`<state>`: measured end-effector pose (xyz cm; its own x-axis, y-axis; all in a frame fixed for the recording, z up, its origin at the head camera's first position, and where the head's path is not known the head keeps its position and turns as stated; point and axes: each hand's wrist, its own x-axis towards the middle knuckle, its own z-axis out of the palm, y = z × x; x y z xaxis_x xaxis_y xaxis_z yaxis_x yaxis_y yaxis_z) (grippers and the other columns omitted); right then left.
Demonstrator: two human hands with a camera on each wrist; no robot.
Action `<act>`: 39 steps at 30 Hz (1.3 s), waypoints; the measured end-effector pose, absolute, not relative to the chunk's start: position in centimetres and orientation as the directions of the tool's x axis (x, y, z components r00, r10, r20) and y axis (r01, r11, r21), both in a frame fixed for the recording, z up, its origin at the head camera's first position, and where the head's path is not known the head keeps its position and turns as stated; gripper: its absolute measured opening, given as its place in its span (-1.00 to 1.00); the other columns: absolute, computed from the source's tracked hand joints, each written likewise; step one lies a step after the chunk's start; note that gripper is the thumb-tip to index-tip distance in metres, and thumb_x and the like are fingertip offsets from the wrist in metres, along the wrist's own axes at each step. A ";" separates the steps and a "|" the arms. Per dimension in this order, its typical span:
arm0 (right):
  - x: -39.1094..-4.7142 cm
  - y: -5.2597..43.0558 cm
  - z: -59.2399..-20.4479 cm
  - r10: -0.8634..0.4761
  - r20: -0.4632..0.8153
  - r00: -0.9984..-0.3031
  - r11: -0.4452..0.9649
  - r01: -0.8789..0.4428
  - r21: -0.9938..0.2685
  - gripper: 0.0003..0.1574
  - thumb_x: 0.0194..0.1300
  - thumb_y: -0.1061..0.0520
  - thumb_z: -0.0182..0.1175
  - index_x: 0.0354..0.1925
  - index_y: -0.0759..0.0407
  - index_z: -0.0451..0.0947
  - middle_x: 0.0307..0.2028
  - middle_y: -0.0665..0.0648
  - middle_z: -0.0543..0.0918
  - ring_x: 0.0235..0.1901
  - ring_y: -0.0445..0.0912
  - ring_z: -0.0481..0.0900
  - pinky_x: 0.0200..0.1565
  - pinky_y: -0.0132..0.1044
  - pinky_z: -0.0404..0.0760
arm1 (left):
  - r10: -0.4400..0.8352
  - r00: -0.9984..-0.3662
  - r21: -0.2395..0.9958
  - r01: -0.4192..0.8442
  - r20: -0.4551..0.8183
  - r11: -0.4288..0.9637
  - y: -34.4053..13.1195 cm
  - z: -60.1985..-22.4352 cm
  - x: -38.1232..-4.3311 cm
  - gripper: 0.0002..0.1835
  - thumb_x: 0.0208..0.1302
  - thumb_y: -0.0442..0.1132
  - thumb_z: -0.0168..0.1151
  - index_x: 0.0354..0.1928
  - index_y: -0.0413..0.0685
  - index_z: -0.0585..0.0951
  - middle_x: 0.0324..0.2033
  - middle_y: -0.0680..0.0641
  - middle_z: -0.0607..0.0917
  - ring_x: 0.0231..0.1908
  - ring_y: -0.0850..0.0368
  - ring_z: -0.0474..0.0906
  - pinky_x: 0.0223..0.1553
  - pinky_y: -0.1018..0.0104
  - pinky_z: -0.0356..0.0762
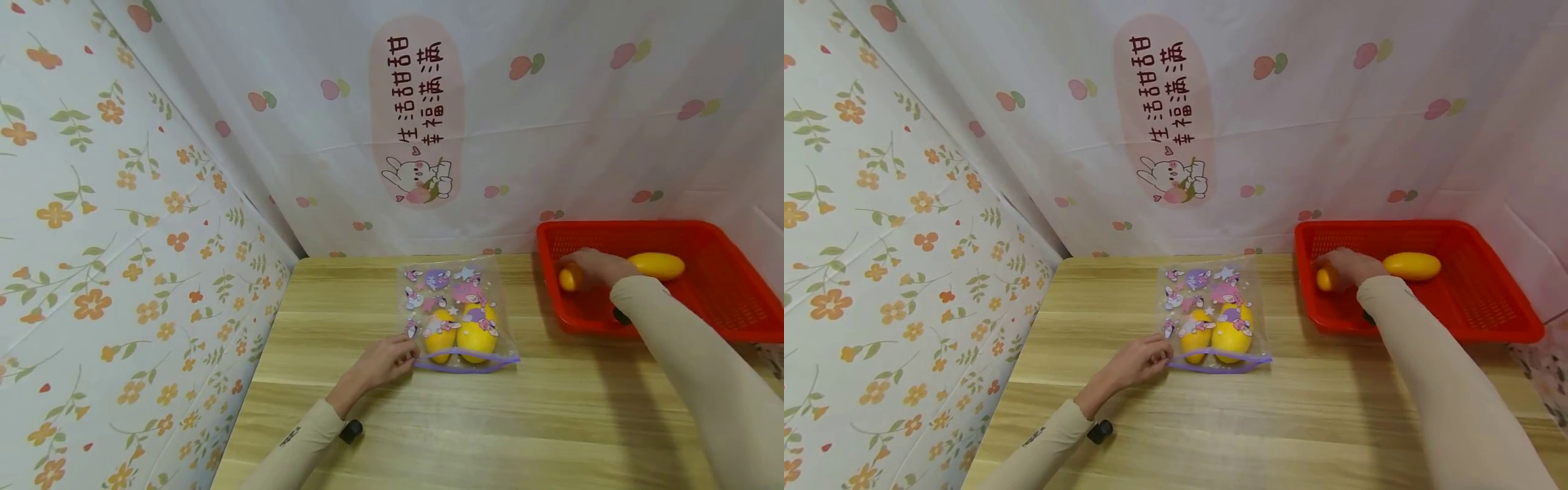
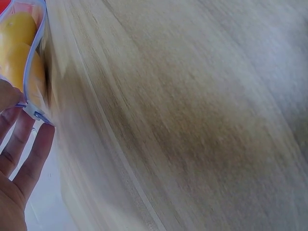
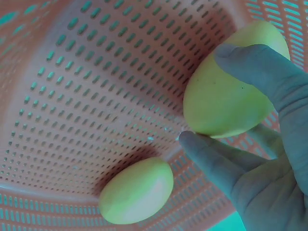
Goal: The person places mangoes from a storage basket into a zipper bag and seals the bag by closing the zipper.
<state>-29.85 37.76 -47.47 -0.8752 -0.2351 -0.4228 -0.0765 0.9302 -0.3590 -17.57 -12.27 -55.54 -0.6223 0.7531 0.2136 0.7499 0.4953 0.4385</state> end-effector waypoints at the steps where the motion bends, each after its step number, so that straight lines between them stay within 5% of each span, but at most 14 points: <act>1: -29.9 37.9 -47.3 -0.235 -0.423 -0.875 0.929 -0.075 -0.362 0.02 -0.06 0.36 0.55 0.36 0.41 0.34 0.18 0.54 0.41 0.12 0.45 0.31 0.10 0.52 0.30 | 0.753 -0.622 0.438 0.750 0.214 0.496 -12.3 -55.5 -17.6 -0.90 0.35 -0.34 0.35 -0.19 0.00 0.63 -0.24 0.07 0.63 -0.28 0.27 0.62 -0.28 0.60 0.51; 8: -29.7 38.6 -46.4 -0.285 -0.360 -0.889 0.921 -0.150 -0.359 -0.17 0.07 0.36 0.49 0.30 0.41 0.42 0.10 0.52 0.48 0.06 0.41 0.36 0.10 0.48 0.35 | 0.755 -0.621 0.436 0.751 0.211 0.495 -12.2 -55.3 -17.4 -0.90 0.35 -0.34 0.35 -0.20 0.01 0.62 -0.25 0.08 0.63 -0.29 0.27 0.62 -0.27 0.60 0.51; 39: -26.2 42.3 -44.2 -0.352 -0.183 -0.918 0.871 -0.249 -0.424 -0.26 0.10 0.22 0.50 0.22 0.37 0.48 0.03 0.46 0.56 -0.10 0.25 0.49 -0.08 0.24 0.56 | 0.751 -0.618 0.438 0.756 0.233 0.486 -12.2 -55.4 -17.4 -0.91 0.35 -0.34 0.35 -0.22 -0.01 0.61 -0.26 0.08 0.64 -0.30 0.27 0.63 -0.29 0.60 0.52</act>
